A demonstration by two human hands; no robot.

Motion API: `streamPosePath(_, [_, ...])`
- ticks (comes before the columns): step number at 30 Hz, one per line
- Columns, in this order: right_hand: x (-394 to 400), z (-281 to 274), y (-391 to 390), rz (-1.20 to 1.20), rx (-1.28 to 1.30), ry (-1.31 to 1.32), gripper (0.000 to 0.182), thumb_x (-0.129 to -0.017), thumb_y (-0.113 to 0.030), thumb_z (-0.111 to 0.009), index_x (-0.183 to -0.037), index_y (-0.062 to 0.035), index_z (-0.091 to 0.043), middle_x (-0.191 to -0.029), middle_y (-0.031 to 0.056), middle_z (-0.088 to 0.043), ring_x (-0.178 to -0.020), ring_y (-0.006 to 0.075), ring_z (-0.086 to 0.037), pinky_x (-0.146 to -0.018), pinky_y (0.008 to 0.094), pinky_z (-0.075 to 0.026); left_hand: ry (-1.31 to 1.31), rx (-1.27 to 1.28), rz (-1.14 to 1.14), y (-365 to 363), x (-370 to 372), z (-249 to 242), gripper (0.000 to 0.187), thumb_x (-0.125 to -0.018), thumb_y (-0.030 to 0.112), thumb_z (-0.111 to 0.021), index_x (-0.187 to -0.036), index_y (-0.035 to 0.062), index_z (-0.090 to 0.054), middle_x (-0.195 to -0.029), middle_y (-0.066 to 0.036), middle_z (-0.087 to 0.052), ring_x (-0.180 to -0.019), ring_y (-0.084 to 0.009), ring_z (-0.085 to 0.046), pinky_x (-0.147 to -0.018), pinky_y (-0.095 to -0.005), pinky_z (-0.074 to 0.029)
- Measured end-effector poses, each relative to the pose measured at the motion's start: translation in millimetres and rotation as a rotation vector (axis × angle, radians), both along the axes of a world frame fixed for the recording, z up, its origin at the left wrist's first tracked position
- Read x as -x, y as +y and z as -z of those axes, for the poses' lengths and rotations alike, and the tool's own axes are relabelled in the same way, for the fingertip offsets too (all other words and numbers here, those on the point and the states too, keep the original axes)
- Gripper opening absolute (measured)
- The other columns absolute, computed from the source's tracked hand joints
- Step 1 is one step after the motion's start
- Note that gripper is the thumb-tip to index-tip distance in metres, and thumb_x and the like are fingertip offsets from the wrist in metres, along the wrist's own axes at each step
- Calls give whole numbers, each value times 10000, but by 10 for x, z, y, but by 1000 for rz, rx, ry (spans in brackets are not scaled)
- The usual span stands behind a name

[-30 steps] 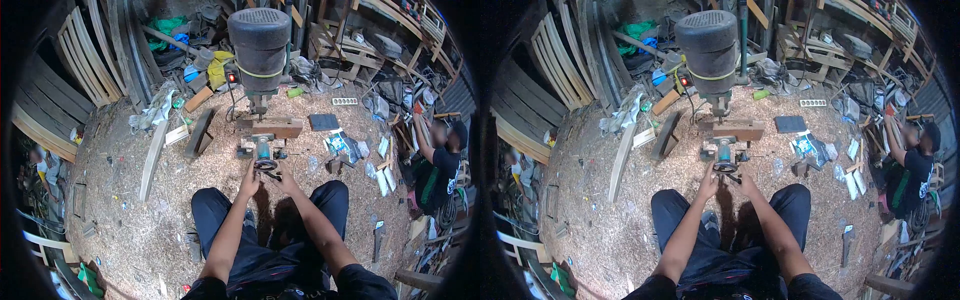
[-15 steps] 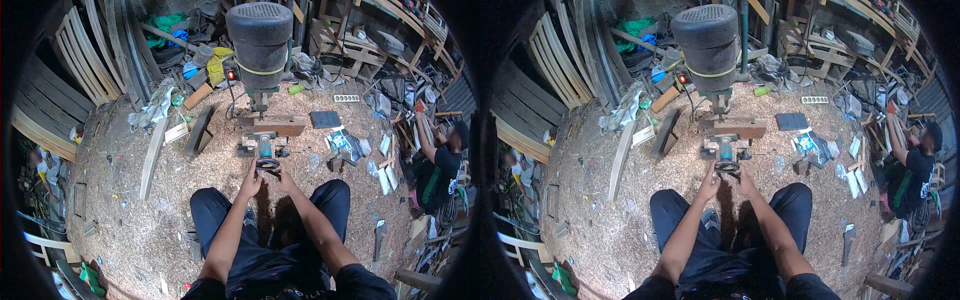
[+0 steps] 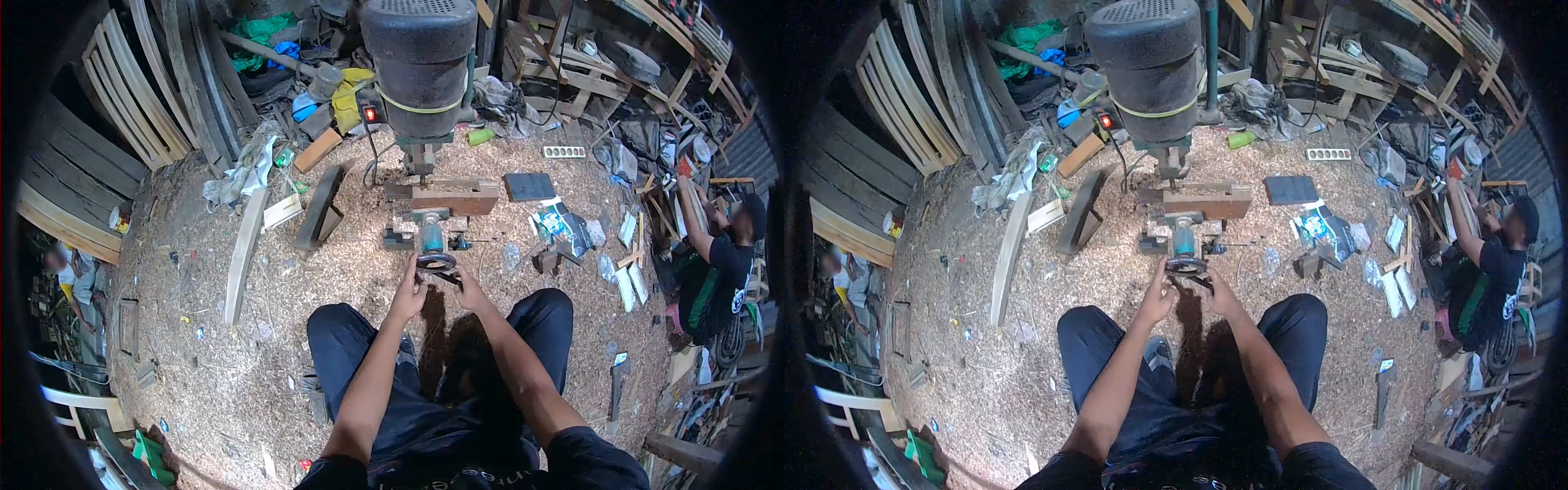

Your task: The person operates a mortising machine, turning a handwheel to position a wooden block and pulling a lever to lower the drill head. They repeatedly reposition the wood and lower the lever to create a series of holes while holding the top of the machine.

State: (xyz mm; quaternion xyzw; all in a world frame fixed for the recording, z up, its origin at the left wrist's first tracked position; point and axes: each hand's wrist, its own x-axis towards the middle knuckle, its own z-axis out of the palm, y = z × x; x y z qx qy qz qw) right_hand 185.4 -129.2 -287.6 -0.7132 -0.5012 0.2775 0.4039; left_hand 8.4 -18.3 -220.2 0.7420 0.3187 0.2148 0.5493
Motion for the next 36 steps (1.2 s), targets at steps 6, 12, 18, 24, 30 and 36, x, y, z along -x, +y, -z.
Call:
streamPosePath(6, [-63, 133, -10, 40, -6, 127, 573, -783, 97, -476, -1332, -58, -420, -1094, 226, -601, -1083, 368, -586, -953, 402, -447, -14, -13, 38, 54, 18, -45, 765, -847, -32, -501, -1520, 75, -155, -1561, -210, -194, -1455, -313, -187, -1160, -343, -197])
streamPosePath(12, [4, 129, -12, 45, 43, 76, 530, -810, 60, -523, -1319, -41, -413, -1160, 237, -571, -1091, 364, -580, -937, 397, -462, -23, -15, 22, 4, 26, 38, 781, -844, -54, -496, -1528, 87, -148, -1566, -192, -196, -1463, -296, -156, -1178, -350, -130])
streamPosePath(18, [84, -60, 177, 107, 320, -214, 234, -775, -150, -623, -915, 34, -653, -815, 293, -634, -837, 467, -620, -777, 512, -511, -34, -17, 35, 19, 27, 33, 766, -853, -40, -503, -1525, 66, -150, -1570, -188, -185, -1467, -292, -137, -1177, -348, -124])
streamPosePath(24, [211, -279, 229, 114, 417, -298, 217, -750, -148, -634, -852, 40, -671, -854, 295, -644, -864, 443, -633, -807, 496, -521, -23, -4, 46, 44, 54, 63, 768, -855, -43, -507, -1526, 64, -147, -1575, -185, -173, -1468, -272, -135, -1172, -331, -134])
streamPosePath(30, [207, -134, 241, 102, 395, -275, 221, -741, -147, -630, -860, 34, -674, -850, 293, -647, -844, 447, -634, -795, 491, -526, -22, -26, 35, 50, 56, 66, 765, -864, -43, -505, -1528, 69, -141, -1569, -192, -190, -1462, -267, -155, -1167, -323, -152])
streamPosePath(36, [67, -458, 135, 73, 482, -268, 327, -797, -254, -650, -957, 30, -678, -961, 282, -659, -922, 425, -642, -828, 480, -514, -80, 46, -81, 82, 75, -49, 610, -898, 21, -496, -1468, 41, -278, -1451, -225, -396, -1358, -306, -376, -1089, -343, -317])
